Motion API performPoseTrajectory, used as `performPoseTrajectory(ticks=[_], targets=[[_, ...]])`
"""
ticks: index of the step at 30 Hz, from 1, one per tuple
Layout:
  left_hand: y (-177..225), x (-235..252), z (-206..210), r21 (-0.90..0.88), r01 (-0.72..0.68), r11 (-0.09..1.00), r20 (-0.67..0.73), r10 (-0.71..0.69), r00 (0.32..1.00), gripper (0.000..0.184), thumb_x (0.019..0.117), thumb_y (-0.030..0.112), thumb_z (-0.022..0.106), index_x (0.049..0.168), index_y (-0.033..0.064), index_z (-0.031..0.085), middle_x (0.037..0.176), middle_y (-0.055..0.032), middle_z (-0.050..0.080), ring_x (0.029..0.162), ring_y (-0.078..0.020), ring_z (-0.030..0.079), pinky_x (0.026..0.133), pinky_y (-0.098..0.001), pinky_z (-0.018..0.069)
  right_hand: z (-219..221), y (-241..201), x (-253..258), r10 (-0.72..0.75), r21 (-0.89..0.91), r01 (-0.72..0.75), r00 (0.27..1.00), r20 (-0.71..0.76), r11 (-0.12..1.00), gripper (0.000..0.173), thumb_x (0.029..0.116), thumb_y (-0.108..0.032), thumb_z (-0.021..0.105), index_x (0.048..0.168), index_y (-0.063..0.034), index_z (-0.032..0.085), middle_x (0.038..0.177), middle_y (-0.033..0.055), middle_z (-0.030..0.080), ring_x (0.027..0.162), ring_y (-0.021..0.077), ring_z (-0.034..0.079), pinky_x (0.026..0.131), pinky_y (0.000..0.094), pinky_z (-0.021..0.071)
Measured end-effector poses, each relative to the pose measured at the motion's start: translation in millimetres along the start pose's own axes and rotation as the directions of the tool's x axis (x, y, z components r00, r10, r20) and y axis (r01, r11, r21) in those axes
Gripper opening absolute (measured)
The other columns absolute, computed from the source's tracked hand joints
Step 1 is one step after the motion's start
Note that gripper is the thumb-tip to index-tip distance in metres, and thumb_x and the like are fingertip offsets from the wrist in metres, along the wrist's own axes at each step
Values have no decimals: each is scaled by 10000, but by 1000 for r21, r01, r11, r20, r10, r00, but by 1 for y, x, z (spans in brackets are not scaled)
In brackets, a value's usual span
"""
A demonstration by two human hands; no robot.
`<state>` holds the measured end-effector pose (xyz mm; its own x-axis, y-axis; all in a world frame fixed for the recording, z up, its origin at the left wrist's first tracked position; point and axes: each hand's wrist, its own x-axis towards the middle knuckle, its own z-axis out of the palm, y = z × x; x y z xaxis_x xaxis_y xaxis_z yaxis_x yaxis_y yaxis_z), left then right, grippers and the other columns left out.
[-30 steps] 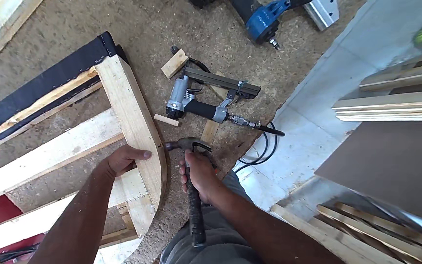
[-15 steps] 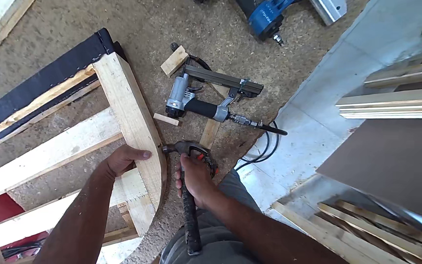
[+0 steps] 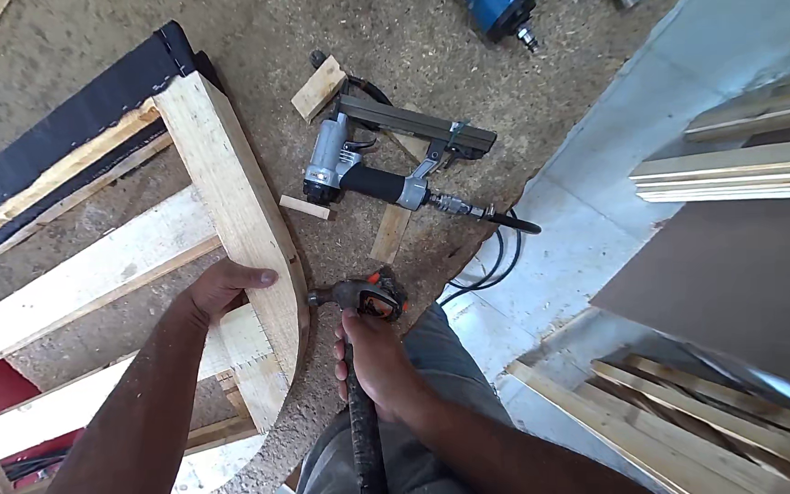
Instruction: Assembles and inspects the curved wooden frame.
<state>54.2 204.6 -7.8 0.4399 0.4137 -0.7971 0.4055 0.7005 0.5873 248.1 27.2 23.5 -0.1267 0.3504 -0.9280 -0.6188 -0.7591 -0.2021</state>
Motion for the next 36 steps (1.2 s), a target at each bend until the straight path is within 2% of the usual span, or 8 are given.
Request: performPoseTrajectory(ticks=[17,21,26,31,36], targets=[[-2,2,0,33,-39,999,-20,39,999,357,738,203,812,1059,90,705,912,-94,766,794,-168,753,726,-342,639,6,10,-3,-6,-32,7,1000,17,999,372,1138,-342,354,1029,-35,534,687,36,528,500,111,558,453,248,519],[-5,6,-5,46,-66,997,11,65,998,383,742,207,836,1078,83,702,944,-100,767,830,-172,756,754,-350,643,5,9,-2,1,-31,-1,1000,25,1000,369,1136,-348,362,1031,-40,536,689,32,523,501,106,554,452,243,517],[1,-3,7,93,-31,995,-84,39,996,309,780,158,727,1077,89,678,906,-72,763,787,-157,745,721,-338,636,3,11,-4,-15,-38,16,999,30,999,382,1139,-346,347,1050,-30,542,703,38,529,498,116,555,456,258,526],[-2,3,-3,78,-34,996,-18,36,999,396,728,234,828,1076,99,695,937,-80,768,831,-163,754,755,-344,640,3,10,-5,-3,-67,4,1000,24,998,367,1136,-356,359,1062,-42,533,696,37,523,508,118,560,467,255,526],[-3,5,-5,72,-62,995,10,61,998,380,731,237,832,1062,102,704,931,-85,770,821,-164,756,750,-345,642,1,11,-6,-12,-65,13,1000,20,998,375,1135,-364,354,1062,-44,537,699,39,526,510,119,562,467,256,525]])
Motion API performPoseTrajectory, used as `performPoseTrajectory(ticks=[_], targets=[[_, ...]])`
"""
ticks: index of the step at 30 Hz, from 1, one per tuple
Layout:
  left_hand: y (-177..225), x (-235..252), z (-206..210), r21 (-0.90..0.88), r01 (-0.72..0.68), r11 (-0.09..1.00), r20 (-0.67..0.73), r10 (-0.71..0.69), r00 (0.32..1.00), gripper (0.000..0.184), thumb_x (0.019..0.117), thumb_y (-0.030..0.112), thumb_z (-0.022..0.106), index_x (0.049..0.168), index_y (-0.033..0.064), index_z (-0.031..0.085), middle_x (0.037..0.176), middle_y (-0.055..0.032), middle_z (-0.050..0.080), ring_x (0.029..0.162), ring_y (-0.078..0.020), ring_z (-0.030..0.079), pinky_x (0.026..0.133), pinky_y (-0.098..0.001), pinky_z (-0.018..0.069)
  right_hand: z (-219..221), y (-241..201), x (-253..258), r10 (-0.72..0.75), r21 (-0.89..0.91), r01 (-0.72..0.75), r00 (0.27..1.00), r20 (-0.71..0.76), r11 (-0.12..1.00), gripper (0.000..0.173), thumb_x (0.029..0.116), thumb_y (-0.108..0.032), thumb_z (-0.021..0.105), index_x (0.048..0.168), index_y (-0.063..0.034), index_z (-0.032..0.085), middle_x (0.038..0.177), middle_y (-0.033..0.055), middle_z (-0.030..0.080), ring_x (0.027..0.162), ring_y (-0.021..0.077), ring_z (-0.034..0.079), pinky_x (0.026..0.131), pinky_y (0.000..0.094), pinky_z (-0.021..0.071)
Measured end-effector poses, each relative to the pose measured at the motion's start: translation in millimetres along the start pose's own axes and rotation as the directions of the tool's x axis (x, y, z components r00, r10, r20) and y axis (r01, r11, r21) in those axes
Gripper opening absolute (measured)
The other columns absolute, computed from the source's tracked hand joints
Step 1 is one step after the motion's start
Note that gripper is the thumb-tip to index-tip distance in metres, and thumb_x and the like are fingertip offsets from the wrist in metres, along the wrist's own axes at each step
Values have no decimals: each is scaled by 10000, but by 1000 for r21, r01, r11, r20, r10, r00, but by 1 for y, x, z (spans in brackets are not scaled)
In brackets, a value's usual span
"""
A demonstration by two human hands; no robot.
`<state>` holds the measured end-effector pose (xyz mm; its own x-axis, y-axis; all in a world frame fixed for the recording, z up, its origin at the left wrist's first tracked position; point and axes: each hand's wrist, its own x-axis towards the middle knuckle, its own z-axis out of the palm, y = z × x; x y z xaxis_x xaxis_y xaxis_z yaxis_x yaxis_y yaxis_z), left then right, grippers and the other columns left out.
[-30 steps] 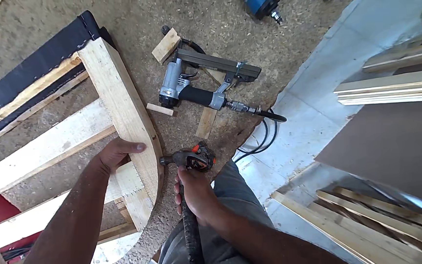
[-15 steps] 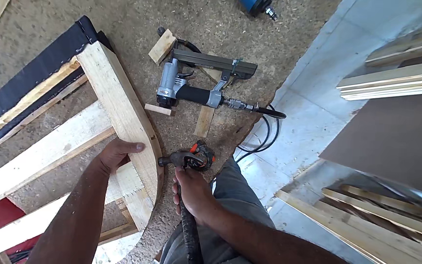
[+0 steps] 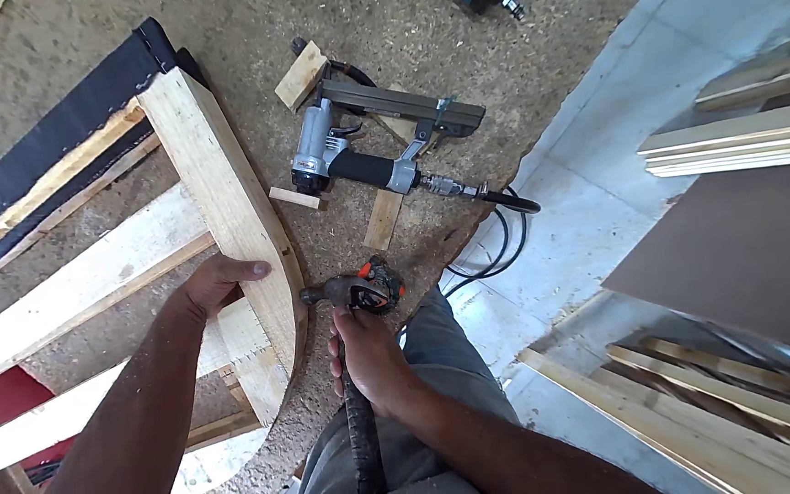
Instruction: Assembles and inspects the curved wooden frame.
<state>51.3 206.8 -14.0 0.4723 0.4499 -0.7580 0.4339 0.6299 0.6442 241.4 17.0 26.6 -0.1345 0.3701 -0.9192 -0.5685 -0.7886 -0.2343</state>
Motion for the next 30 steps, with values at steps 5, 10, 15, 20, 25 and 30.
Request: performPoseTrajectory(ticks=[5,10,15,20,25,30], targets=[[-1,0,0,-11,1,1000,6,0,1000,375,745,221,827,1074,97,696,938,-87,770,830,-165,757,758,-347,642,-1,1,0,-14,4,14,1000,-11,1000,367,1135,-354,361,1034,-44,530,701,44,531,507,119,566,466,255,529],[0,0,2,-12,-12,1000,8,12,1000,367,738,232,833,1058,107,704,927,-75,771,823,-153,755,755,-340,641,-1,2,0,-2,-6,2,1000,5,1000,358,1133,-357,369,1040,-48,525,703,43,528,511,117,562,472,250,525],[-1,-1,1,-8,-16,1000,7,16,1000,366,739,234,841,1054,102,708,931,-84,770,824,-162,757,753,-341,642,0,2,-1,-6,-4,6,1000,14,1000,359,1132,-358,374,1039,-47,528,693,40,517,505,115,554,466,248,520],[0,-1,2,15,-22,1000,-2,22,1000,360,747,223,814,1065,98,698,932,-74,768,831,-153,752,757,-341,639,-4,3,-6,-19,-30,19,1000,9,999,370,1134,-364,362,1056,-47,536,712,42,529,516,121,564,477,258,530],[1,-1,2,17,-15,1000,4,15,1000,363,769,221,795,1092,94,691,949,-78,769,849,-160,753,774,-350,638,-19,-1,-14,-97,-1,97,995,-16,995,396,1135,-371,347,1081,-39,557,727,51,556,523,132,577,480,275,538],[1,-3,4,17,-5,1000,-9,5,1000,361,785,199,757,1117,82,677,951,-86,770,853,-167,755,782,-359,638,-30,-12,-22,-130,-29,128,989,-67,991,416,1129,-403,350,1095,-41,552,714,64,558,499,142,571,463,280,539]])
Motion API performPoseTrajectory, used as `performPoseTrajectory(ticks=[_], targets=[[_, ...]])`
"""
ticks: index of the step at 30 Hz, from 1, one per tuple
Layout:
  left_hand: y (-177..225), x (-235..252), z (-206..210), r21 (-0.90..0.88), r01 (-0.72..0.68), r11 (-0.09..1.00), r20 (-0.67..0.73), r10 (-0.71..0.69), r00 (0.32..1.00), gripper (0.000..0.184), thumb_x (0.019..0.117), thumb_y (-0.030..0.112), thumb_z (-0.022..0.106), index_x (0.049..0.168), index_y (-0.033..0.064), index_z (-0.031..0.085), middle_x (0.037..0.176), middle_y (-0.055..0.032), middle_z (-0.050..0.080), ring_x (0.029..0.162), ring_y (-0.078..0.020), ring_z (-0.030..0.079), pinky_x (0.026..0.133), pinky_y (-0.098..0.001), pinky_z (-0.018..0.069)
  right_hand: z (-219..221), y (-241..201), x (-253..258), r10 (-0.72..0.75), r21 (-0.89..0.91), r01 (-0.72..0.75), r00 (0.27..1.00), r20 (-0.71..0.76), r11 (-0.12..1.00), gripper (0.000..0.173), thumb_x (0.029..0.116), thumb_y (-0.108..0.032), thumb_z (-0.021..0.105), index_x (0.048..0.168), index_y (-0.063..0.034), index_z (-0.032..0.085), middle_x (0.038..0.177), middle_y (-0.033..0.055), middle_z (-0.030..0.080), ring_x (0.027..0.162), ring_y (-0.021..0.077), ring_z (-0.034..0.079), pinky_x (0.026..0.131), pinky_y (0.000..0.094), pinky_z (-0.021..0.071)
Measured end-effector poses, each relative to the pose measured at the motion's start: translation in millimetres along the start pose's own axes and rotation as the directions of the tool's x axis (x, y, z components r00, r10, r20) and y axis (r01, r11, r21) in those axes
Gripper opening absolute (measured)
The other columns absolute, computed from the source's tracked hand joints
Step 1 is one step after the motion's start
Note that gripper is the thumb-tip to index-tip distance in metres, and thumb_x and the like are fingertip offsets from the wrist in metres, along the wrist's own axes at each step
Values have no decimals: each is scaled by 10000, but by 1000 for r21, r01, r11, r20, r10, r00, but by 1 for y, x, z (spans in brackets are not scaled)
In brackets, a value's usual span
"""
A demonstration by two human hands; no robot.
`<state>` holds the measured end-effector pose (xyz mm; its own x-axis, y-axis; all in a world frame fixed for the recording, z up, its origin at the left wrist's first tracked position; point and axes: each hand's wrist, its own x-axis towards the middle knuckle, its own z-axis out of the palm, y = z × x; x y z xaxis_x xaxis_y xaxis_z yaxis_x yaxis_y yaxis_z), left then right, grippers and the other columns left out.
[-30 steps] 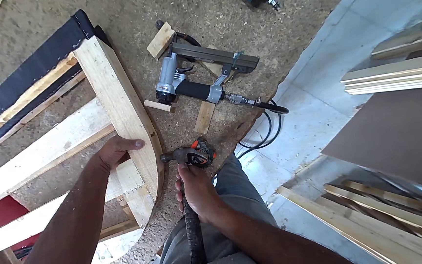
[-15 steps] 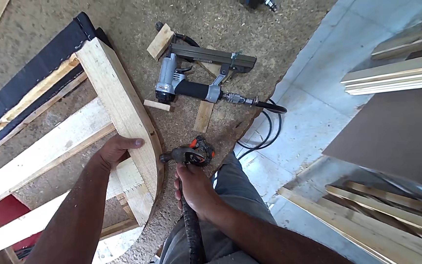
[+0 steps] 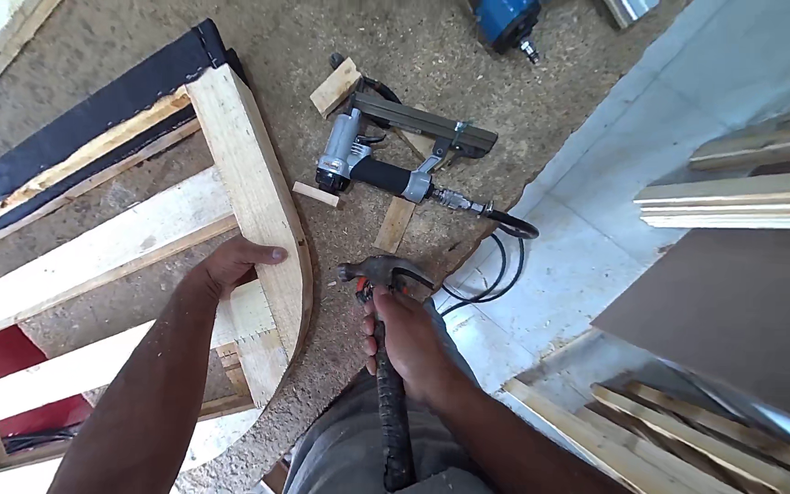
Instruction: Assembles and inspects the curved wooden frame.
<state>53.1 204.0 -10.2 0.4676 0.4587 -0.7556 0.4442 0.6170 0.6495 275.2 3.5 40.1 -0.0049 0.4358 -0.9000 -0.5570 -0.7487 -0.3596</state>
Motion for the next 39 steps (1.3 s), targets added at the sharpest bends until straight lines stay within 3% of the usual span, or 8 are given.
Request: performPoseTrajectory(ticks=[8,12,16,20,24,29,32,39], targets=[[7,-5,2,52,38,998,-79,-34,996,353,890,129,758,1191,-19,646,998,-147,761,883,-229,757,827,-396,637,-4,-6,-5,-26,-112,31,999,45,993,400,1138,-329,350,1034,-17,578,697,48,562,496,128,570,450,266,533],[11,-27,7,545,171,821,-365,49,930,541,880,558,756,991,29,729,902,-135,745,862,-293,728,849,-581,579,-39,-26,-16,-218,-364,229,973,70,903,385,1125,-329,360,1089,-38,608,757,47,599,551,152,590,499,310,548],[-13,-84,32,604,92,791,-590,368,719,445,942,476,724,1232,139,715,1137,-51,755,1079,-237,716,967,-592,552,-78,-50,-22,-380,-567,336,924,42,753,392,1117,-332,368,1145,-34,621,756,66,616,540,184,597,496,351,557],[-74,-134,60,587,-64,807,-715,554,427,319,981,341,686,1199,112,726,1149,-35,750,1089,-163,713,980,-486,578,-112,-72,-18,-519,-646,404,855,15,647,398,1118,-332,357,1162,-38,622,749,70,629,522,197,597,473,362,554],[-123,-167,101,491,-43,870,-818,477,320,299,973,324,675,1169,107,736,1092,-19,761,1013,-142,731,934,-438,608,-130,-116,-4,-626,-780,421,778,48,463,393,1112,-322,384,1149,-34,649,768,75,652,567,210,629,516,401,573],[-145,-182,171,183,-24,983,-971,185,149,266,973,237,693,1180,73,718,996,-55,756,861,-165,732,806,-435,621,-139,-200,32,-692,-945,326,675,258,-34,372,1069,-328,499,1177,1,633,866,208,646,771,389,642,692,640,515],[-146,-163,216,-9,-72,997,-983,5,186,256,991,197,678,1207,61,703,968,-76,755,827,-188,735,797,-444,624,-142,-246,71,-666,-920,283,635,392,-271,356,1052,-244,545,1288,12,618,1073,305,658,967,499,650,821,727,489],[-142,-104,293,-102,56,993,-861,-117,496,314,1013,318,604,1212,111,729,1047,-28,761,938,-112,727,909,-360,597,-150,-297,145,-567,-799,230,599,566,-555,398,1036,-187,582,1360,42,569,1299,328,598,1209,522,591,980,710,472]])
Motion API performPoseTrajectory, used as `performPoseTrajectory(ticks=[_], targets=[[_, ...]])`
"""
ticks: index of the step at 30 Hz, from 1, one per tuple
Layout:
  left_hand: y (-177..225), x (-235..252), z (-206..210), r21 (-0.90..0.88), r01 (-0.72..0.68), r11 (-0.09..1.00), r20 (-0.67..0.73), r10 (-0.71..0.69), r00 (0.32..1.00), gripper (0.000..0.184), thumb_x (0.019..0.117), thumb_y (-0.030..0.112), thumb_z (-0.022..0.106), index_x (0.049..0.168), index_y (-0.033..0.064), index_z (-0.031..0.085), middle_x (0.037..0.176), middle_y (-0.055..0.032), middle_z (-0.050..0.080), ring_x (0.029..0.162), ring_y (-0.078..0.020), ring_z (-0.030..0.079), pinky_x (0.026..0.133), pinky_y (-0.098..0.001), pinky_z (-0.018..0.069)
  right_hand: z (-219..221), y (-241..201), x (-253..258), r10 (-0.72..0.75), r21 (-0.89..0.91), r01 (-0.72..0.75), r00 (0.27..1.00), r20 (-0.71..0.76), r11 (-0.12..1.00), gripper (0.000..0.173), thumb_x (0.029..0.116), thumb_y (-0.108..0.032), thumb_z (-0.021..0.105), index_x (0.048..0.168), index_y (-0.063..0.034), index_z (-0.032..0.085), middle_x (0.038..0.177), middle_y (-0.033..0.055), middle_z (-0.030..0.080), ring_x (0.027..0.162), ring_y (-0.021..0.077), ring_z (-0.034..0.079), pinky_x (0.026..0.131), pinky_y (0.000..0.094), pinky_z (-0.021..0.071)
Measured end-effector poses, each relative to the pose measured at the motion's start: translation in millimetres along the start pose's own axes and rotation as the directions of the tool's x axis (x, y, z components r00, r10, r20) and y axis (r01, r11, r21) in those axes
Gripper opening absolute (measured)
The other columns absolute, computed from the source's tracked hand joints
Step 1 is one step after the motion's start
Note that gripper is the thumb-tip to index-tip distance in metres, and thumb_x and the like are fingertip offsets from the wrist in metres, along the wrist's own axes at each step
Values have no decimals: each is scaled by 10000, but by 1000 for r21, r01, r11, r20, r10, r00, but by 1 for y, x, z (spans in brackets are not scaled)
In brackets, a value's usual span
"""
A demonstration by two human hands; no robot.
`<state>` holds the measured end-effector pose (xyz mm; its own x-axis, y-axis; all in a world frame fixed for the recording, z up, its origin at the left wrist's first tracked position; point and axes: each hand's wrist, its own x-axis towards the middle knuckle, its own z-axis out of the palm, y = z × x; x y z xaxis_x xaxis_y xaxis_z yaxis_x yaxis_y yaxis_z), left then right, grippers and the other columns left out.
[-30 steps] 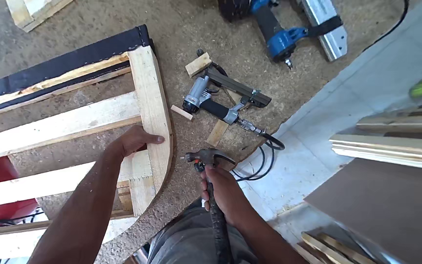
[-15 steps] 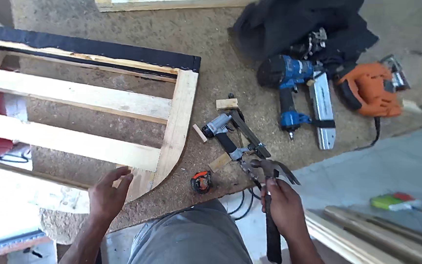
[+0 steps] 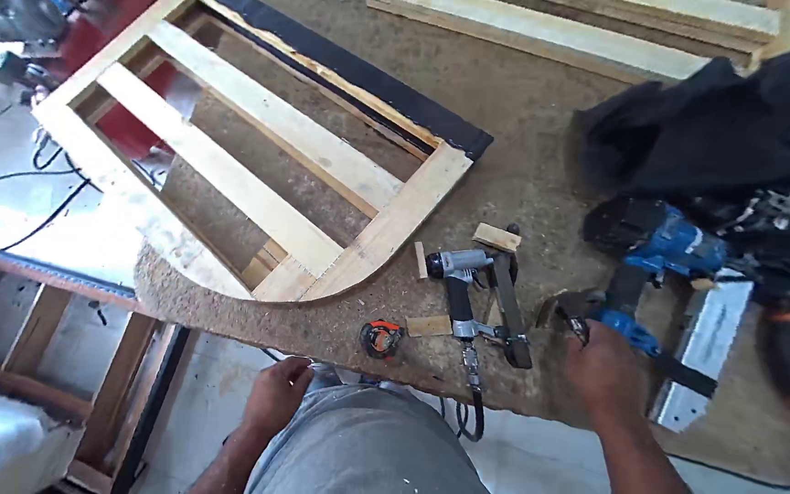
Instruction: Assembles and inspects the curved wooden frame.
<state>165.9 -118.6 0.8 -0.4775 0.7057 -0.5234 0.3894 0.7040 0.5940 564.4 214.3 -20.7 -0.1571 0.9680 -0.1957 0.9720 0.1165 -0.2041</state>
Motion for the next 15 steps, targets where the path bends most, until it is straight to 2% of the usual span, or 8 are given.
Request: performPoseTrajectory(ticks=[4,7,10,11,13,15], targets=[[-16,-19,21,5,30,1000,-2,-30,1000,324,1011,344,592,1204,124,731,1026,-15,761,925,-109,724,899,-360,594,20,1,6,-53,-90,51,998,-21,995,397,1031,-210,592,1347,31,588,1288,327,605,1212,519,592,974,691,488],[-24,-25,25,-31,58,998,-30,-59,998,329,1012,329,581,1218,117,725,1040,-24,760,938,-114,723,910,-358,588,26,-7,6,-33,-117,28,999,-35,993,379,1020,-204,590,1326,21,608,1299,323,604,1256,513,565,1024,659,471],[-20,-19,22,-189,126,974,-68,-141,988,390,1014,316,599,1332,99,663,1131,-27,745,1000,-121,713,957,-365,574,5,-42,-4,-38,44,43,994,-105,998,393,1006,-235,586,1300,19,645,1317,302,604,1287,474,551,1089,625,431],[-19,-15,21,-256,132,957,-89,-159,983,422,1013,310,609,1372,90,630,1159,-34,739,1012,-132,712,962,-377,574,-7,-65,-15,-77,143,87,994,-75,986,396,1020,-253,580,1302,17,647,1299,298,615,1260,470,569,1074,631,443],[-16,-4,21,-375,95,922,-152,-162,975,476,1008,278,635,1438,87,562,1198,-47,728,980,-158,721,913,-401,598,-21,-121,-43,-254,311,213,962,97,926,379,1056,-277,554,1289,4,657,1231,265,654,1157,424,639,1010,613,504],[-9,14,24,-459,28,888,-211,-139,968,550,1007,242,651,1510,103,479,1263,-71,702,983,-198,725,892,-442,611,-6,-176,-64,-530,402,429,828,184,809,320,1054,-270,565,1212,-39,719,1165,182,702,1107,326,679,985,539,545]])
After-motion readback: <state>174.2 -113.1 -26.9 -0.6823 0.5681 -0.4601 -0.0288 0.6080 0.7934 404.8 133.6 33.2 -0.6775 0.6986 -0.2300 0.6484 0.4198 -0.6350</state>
